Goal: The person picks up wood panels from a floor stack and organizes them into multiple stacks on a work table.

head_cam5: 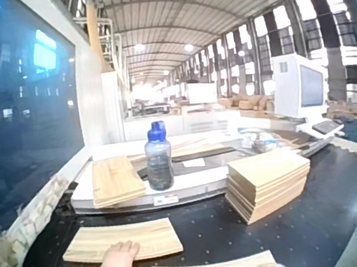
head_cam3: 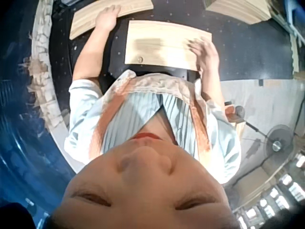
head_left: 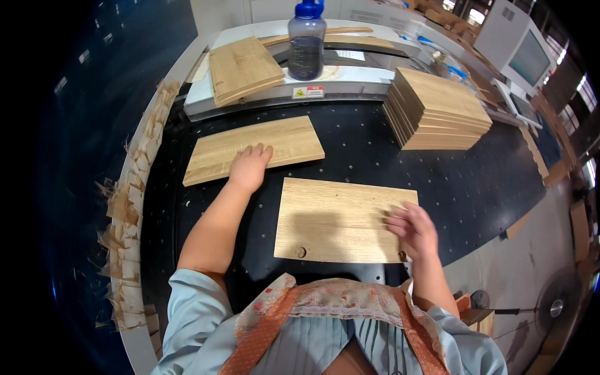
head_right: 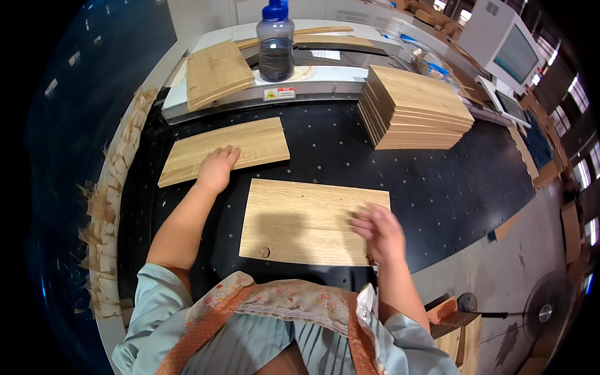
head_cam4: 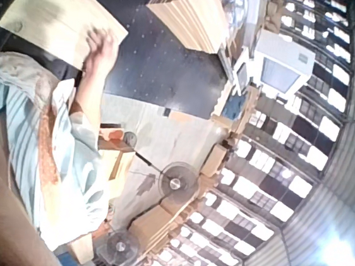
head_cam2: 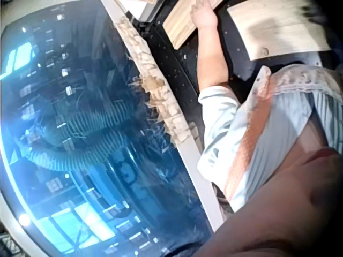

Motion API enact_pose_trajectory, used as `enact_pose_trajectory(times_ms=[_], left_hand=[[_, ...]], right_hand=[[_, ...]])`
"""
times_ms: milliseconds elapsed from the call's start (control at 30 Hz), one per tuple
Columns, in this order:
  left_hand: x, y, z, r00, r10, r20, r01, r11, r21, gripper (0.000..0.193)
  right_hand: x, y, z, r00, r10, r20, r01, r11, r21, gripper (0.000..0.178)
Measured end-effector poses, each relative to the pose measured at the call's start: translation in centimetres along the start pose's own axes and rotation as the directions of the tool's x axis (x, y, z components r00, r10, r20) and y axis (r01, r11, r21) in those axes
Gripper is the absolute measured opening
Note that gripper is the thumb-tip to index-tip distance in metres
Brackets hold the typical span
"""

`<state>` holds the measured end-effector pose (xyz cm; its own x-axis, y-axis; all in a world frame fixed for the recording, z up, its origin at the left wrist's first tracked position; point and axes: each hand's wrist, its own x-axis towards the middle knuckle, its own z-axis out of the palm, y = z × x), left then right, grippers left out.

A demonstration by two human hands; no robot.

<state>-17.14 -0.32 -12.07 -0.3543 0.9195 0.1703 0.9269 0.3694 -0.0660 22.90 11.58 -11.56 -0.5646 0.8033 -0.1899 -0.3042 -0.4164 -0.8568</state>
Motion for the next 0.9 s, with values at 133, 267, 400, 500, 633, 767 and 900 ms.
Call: enact_pose_trajectory(times_ms=[133, 267, 400, 500, 633, 767, 900], left_hand=[[0.4, 0.1, -2.4, 0.916, -0.200, 0.347, 0.206, 0.978, 0.021, 0.059], [0.5, 1.5, 0.0, 0.891, -0.319, 0.323, 0.371, 0.921, -0.115, 0.071], [1.3, 0.1, 2.9, 0.883, -0.413, 0.222, 0.445, 0.888, -0.119, 0.073], [2.7, -2.4, 2.9, 0.859, -0.460, 0.223, 0.491, 0.865, -0.108, 0.071], [3.3, -6.4, 3.5, 0.826, -0.495, 0.269, 0.542, 0.828, -0.144, 0.071], [3.4, -7.7, 3.8, 0.818, -0.496, 0.292, 0.545, 0.831, -0.116, 0.069], [3.6, -8.2, 3.6, 0.820, -0.486, 0.303, 0.540, 0.832, -0.127, 0.069]], right_hand=[[-3.3, -0.1, -8.7, 0.800, -0.458, -0.388, 0.100, 0.739, -0.666, 0.029], [-5.1, 3.2, -13.2, 0.715, -0.679, -0.167, -0.030, 0.208, -0.978, 0.038], [-5.3, 2.9, -11.3, 0.745, -0.654, -0.133, -0.091, 0.098, -0.991, 0.041], [-5.3, 3.2, -11.3, 0.759, -0.641, -0.117, -0.060, 0.110, -0.992, 0.038], [-5.3, 3.3, -11.4, 0.762, -0.641, -0.097, -0.074, 0.063, -0.995, 0.037], [-5.5, 3.0, -11.2, 0.772, -0.627, -0.104, -0.102, 0.039, -0.994, 0.037], [-5.2, 3.1, -11.2, 0.759, -0.640, -0.123, -0.113, 0.057, -0.992, 0.037]])
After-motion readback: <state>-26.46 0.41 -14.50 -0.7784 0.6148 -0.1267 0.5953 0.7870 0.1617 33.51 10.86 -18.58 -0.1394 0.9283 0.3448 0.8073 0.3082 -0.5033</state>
